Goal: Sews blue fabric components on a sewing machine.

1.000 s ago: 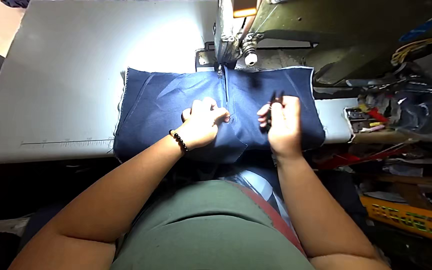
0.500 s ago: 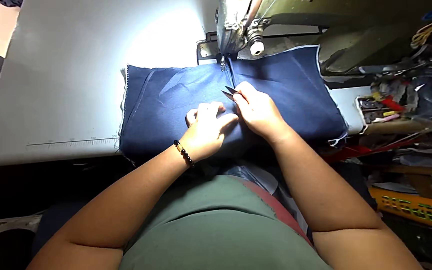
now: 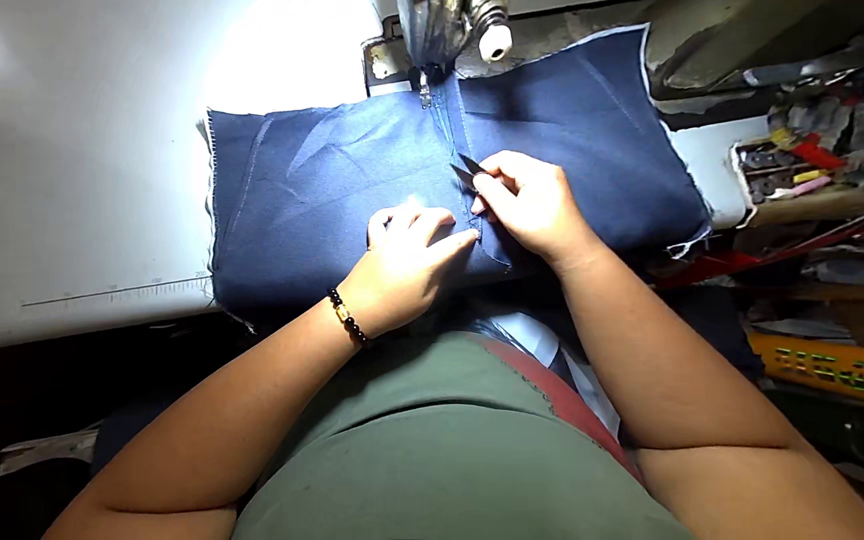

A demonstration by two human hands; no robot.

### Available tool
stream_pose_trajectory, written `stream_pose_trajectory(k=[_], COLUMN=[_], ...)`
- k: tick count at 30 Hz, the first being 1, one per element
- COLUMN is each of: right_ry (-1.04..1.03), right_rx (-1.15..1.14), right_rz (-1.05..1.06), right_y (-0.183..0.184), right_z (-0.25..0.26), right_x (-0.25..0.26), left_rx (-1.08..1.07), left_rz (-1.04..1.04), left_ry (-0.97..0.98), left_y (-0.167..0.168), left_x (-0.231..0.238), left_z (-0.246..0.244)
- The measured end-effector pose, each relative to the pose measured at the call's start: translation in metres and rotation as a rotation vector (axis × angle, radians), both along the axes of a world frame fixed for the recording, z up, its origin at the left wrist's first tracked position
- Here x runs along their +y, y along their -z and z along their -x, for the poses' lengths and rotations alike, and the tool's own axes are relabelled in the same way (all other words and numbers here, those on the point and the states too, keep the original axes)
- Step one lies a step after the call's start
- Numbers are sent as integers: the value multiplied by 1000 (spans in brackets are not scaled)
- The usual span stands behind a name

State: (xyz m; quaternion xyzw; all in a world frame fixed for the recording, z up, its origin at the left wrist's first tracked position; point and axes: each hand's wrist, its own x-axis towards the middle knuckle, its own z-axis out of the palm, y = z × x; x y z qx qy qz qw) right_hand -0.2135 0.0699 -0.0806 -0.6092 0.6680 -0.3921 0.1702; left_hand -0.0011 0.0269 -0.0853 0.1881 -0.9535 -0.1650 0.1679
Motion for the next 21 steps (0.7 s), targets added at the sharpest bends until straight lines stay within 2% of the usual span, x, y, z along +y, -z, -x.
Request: stream_pose_trajectory(k=[4,7,8,10,12,13,16,21], right_ry=[-90,-130,-126,-123,-187,-207,-178,-189], right_rx=[347,561,532,272,11,-30,27,-5], right_rz=[-102,-72,-21,67,76,47,-26,14], right_y=[-20,-27,-27,-29,-28,-27,-16,-9], right_z=[3,1,-1,-7,-10,-11,-12,-13], right_x=[1,3,4,7,10,11,13,15], left_rx=[-5,-17,-20,3,39,54,73,112], left_rz=[65,86,78,53,16,14,15,2], left_ry=[7,24,25,19,1,-5,4,19], left_y=[-3,-4,-3,-1,1,3,6,7], left_x=[3,0,0,-1,0,-1,-3,-3], left_z=[3,6,7,9,10,9,9,7])
